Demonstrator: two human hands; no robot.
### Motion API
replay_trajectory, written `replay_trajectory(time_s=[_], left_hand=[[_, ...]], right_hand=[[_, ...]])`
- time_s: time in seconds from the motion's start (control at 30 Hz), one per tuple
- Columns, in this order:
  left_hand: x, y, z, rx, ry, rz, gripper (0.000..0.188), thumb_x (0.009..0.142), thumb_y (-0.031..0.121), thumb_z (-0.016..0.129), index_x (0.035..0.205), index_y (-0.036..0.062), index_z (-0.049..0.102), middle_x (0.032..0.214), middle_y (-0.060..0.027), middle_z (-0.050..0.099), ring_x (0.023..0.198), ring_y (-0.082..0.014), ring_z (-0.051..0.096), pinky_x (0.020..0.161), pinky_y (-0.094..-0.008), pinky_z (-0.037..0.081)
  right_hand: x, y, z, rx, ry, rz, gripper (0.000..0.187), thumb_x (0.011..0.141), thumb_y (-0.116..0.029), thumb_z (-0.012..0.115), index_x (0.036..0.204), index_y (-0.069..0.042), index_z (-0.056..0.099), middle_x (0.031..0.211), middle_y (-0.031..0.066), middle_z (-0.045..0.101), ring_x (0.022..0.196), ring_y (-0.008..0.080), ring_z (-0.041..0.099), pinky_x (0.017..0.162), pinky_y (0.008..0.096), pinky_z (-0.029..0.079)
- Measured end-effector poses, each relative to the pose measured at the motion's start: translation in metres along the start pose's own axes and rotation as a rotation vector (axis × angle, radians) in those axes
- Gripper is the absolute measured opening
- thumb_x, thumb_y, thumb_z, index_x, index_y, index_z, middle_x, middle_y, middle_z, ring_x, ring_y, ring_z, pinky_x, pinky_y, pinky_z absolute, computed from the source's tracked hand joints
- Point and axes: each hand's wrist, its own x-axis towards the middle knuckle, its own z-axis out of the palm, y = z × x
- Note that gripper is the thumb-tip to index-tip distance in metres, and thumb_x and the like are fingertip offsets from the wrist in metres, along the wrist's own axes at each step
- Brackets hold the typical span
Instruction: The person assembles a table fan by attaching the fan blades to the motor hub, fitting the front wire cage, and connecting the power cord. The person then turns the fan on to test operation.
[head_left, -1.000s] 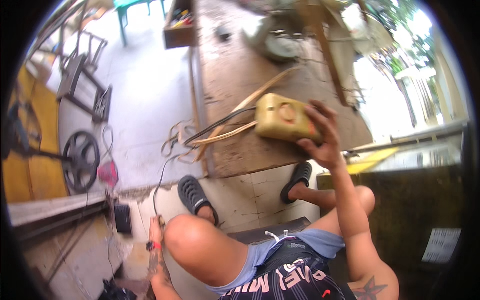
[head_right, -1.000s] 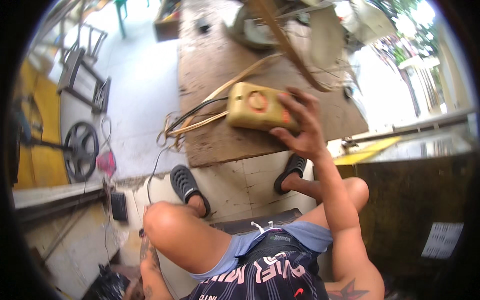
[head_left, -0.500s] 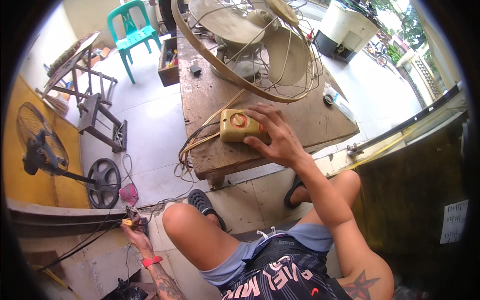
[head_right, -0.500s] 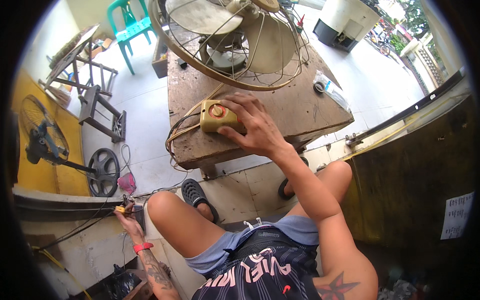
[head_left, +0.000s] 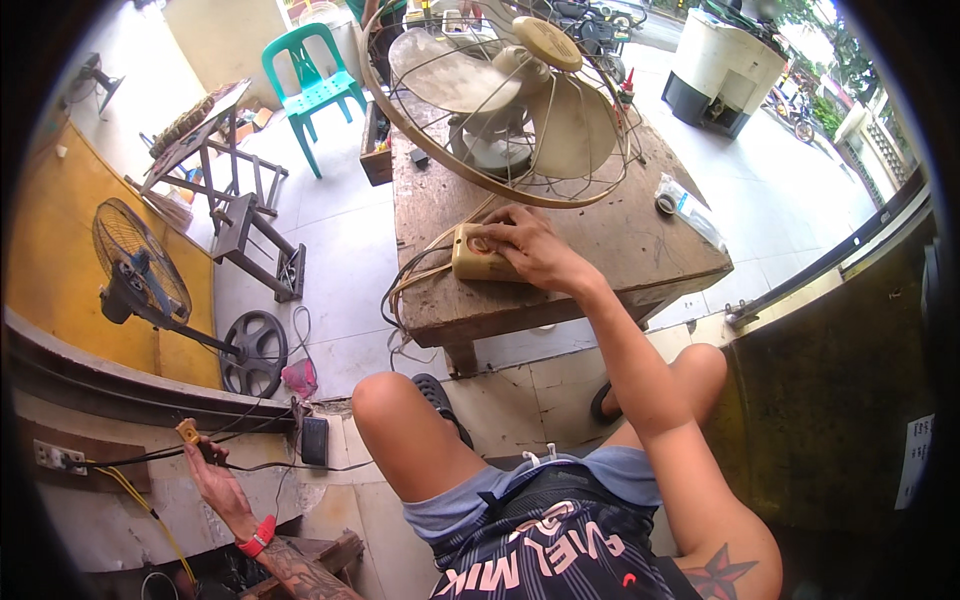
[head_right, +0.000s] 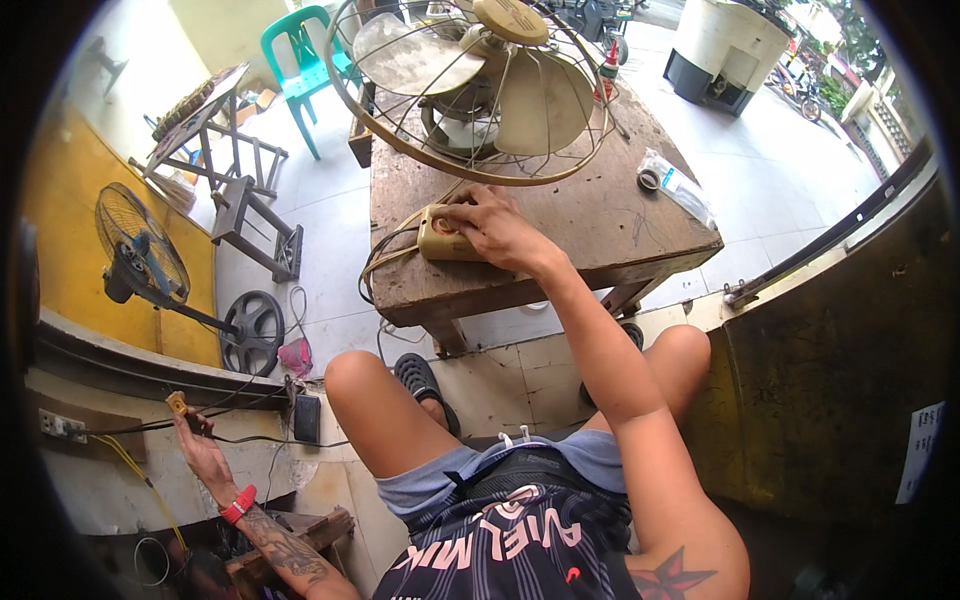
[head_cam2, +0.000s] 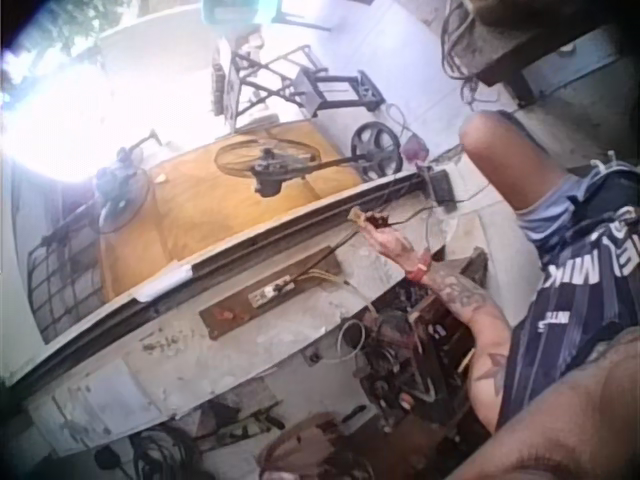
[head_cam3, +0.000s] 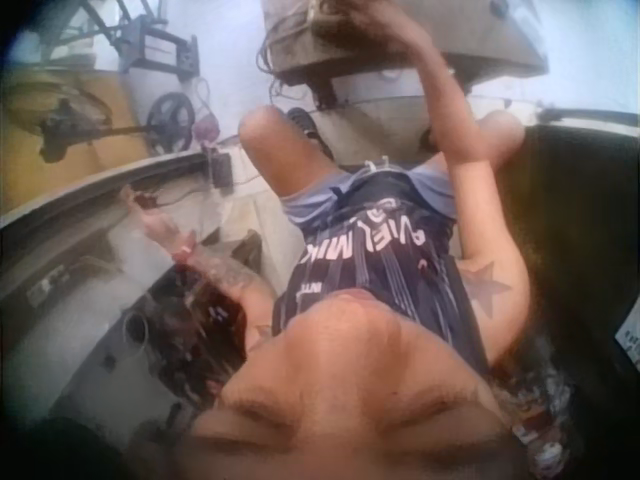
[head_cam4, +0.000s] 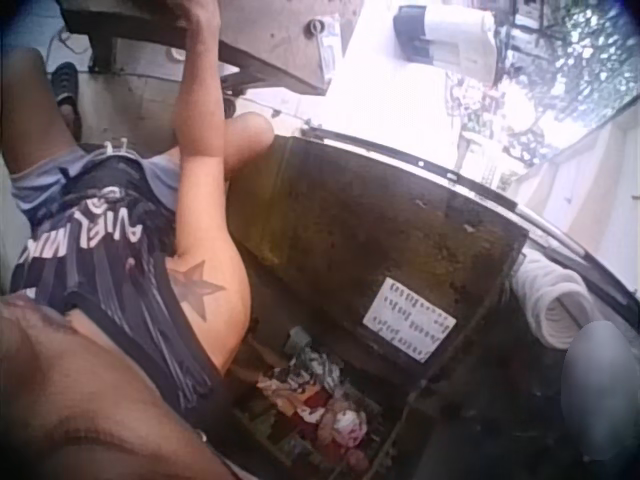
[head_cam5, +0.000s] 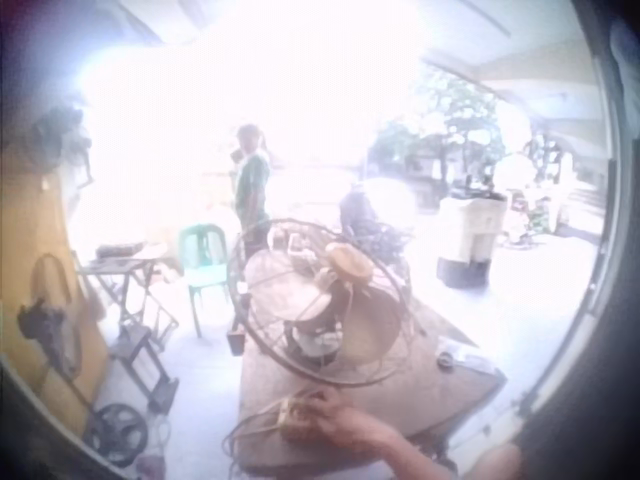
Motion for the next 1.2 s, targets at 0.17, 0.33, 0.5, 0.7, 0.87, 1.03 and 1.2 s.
replay_trajectory(time_s=[0.17, 0.33, 0.5, 0.7, 0.87, 1.03, 1.2], left_hand=[[-0.001, 0.037, 0.000, 0.184, 0.027, 0.138, 0.039, 0.114, 0.038, 0.050, 0.135, 0.0061, 0.058, 0.113, -0.0022, 0.065, 0.096, -0.0101, 0.058, 0.084, -0.0278, 0.047], [-0.002, 0.063, 0.004, 0.340, 0.112, 0.256, 0.037, 0.114, 0.037, 0.051, 0.135, 0.0066, 0.057, 0.115, -0.0063, 0.070, 0.097, -0.0137, 0.067, 0.087, -0.0290, 0.055], [-0.014, 0.092, 0.023, 0.295, 0.254, 0.271, 0.034, 0.113, 0.034, 0.052, 0.133, 0.0064, 0.056, 0.120, -0.0093, 0.070, 0.096, -0.0162, 0.069, 0.082, -0.0316, 0.059], [-0.033, 0.149, 0.031, 0.343, 0.350, 0.590, 0.031, 0.112, 0.033, 0.054, 0.125, 0.0045, 0.053, 0.103, -0.0095, 0.072, 0.075, -0.0124, 0.068, 0.060, -0.0263, 0.056], [-0.015, 0.229, -0.008, 0.651, 0.602, 0.674, 0.034, 0.107, 0.033, 0.063, 0.116, 0.0020, 0.054, 0.101, -0.0117, 0.073, 0.078, -0.0172, 0.072, 0.060, -0.0311, 0.056], [0.039, 0.284, -0.051, 1.219, 0.719, 0.811, 0.029, 0.092, 0.024, 0.080, 0.103, 0.0027, 0.064, 0.095, -0.0170, 0.074, 0.091, -0.0362, 0.070, 0.080, -0.0477, 0.054], [0.071, 0.299, -0.057, 1.374, 0.648, 0.850, 0.028, 0.085, 0.022, 0.085, 0.098, 0.0035, 0.069, 0.095, -0.0174, 0.076, 0.092, -0.0384, 0.071, 0.082, -0.0475, 0.054]], right_hand=[[0.009, 0.004, -0.010, 0.045, -0.129, -0.026, 0.025, 0.101, -0.024, 0.069, 0.122, -0.013, 0.076, 0.127, 0.0138, 0.063, 0.119, 0.0363, 0.060, 0.106, 0.0455, 0.047], [0.012, 0.006, -0.007, 0.095, -0.112, -0.049, 0.025, 0.100, -0.025, 0.068, 0.120, -0.010, 0.074, 0.125, 0.0154, 0.064, 0.119, 0.0374, 0.061, 0.104, 0.0459, 0.048], [0.006, 0.018, 0.000, -0.026, -0.074, -0.075, 0.026, 0.101, -0.022, 0.064, 0.120, -0.006, 0.071, 0.126, 0.0166, 0.063, 0.121, 0.0386, 0.060, 0.105, 0.0473, 0.047], [0.001, 0.006, 0.003, -0.079, -0.007, -0.091, 0.030, 0.102, -0.025, 0.061, 0.122, -0.004, 0.070, 0.122, 0.0185, 0.064, 0.120, 0.0383, 0.057, 0.109, 0.0486, 0.039], [-0.001, -0.003, 0.001, -0.076, 0.012, -0.109, 0.029, 0.103, -0.025, 0.060, 0.122, -0.006, 0.070, 0.123, 0.0155, 0.065, 0.120, 0.0367, 0.057, 0.110, 0.0479, 0.039], [-0.004, -0.004, 0.001, -0.073, 0.040, -0.098, 0.027, 0.103, -0.025, 0.061, 0.121, -0.007, 0.071, 0.124, 0.0147, 0.065, 0.121, 0.0357, 0.055, 0.108, 0.0467, 0.041], [-0.005, -0.010, -0.002, -0.072, 0.055, -0.095, 0.026, 0.103, -0.025, 0.063, 0.120, -0.008, 0.072, 0.123, 0.0138, 0.065, 0.121, 0.0353, 0.055, 0.107, 0.0460, 0.043]])
